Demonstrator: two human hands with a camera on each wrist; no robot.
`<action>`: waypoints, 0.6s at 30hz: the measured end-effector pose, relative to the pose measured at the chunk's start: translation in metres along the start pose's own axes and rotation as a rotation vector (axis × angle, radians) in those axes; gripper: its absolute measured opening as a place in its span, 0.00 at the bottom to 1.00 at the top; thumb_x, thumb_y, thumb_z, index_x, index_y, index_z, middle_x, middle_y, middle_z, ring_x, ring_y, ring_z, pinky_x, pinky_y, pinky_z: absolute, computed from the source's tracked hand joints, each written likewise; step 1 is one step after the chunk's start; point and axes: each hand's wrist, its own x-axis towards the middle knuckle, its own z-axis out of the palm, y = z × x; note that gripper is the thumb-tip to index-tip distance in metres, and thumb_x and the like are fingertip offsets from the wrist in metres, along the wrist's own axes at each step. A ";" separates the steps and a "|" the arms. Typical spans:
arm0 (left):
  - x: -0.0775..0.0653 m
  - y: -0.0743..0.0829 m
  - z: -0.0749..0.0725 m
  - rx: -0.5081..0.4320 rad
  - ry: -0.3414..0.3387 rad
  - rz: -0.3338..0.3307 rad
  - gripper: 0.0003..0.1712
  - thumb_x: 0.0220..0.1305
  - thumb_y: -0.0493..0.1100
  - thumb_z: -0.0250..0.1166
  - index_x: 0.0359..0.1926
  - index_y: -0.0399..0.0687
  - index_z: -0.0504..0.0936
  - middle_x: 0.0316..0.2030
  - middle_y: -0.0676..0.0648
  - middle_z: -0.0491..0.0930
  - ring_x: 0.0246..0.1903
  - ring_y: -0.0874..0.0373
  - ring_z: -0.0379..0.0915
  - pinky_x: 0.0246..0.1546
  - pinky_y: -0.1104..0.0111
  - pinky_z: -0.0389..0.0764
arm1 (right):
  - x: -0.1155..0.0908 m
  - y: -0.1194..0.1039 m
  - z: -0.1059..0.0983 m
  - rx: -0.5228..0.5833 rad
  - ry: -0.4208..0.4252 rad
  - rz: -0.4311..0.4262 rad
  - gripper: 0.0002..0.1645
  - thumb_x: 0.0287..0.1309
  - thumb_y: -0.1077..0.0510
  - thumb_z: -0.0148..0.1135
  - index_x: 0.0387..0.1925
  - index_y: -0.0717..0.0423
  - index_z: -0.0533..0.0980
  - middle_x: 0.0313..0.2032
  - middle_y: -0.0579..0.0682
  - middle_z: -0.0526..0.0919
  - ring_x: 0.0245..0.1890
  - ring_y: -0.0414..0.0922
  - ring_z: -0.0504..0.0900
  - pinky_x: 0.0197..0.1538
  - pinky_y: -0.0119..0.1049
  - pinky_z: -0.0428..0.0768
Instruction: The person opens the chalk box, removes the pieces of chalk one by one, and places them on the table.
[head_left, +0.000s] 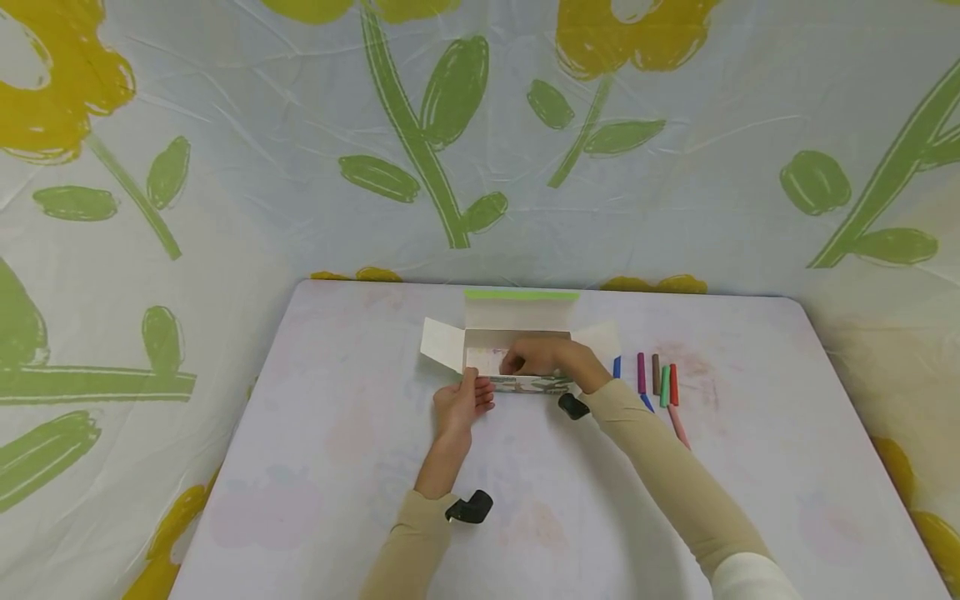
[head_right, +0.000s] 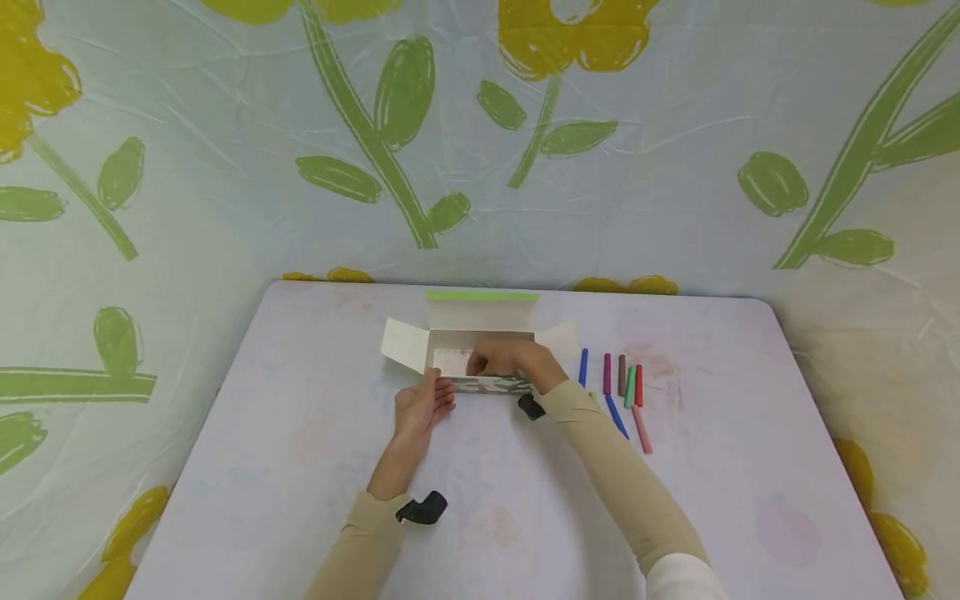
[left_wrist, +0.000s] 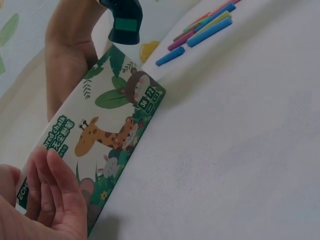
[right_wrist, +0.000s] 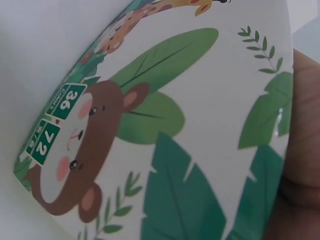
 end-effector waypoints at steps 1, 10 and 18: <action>0.000 0.000 0.000 0.002 -0.003 -0.001 0.18 0.73 0.43 0.60 0.35 0.29 0.85 0.24 0.47 0.84 0.23 0.62 0.80 0.28 0.73 0.84 | -0.001 0.001 0.000 -0.002 0.010 -0.012 0.08 0.70 0.69 0.59 0.43 0.61 0.84 0.34 0.44 0.82 0.34 0.38 0.74 0.43 0.30 0.76; 0.000 0.000 -0.004 0.020 -0.022 -0.011 0.19 0.73 0.44 0.61 0.39 0.27 0.85 0.26 0.47 0.85 0.23 0.63 0.79 0.28 0.73 0.84 | -0.011 0.006 0.009 0.013 0.282 -0.084 0.10 0.72 0.61 0.62 0.49 0.64 0.79 0.44 0.53 0.83 0.43 0.45 0.78 0.50 0.41 0.79; -0.001 0.002 -0.004 0.012 -0.028 -0.004 0.18 0.72 0.43 0.61 0.35 0.29 0.85 0.25 0.47 0.84 0.22 0.63 0.79 0.27 0.73 0.84 | -0.021 0.008 0.015 -0.025 0.453 -0.210 0.12 0.71 0.65 0.62 0.51 0.67 0.82 0.43 0.54 0.87 0.41 0.45 0.83 0.46 0.42 0.83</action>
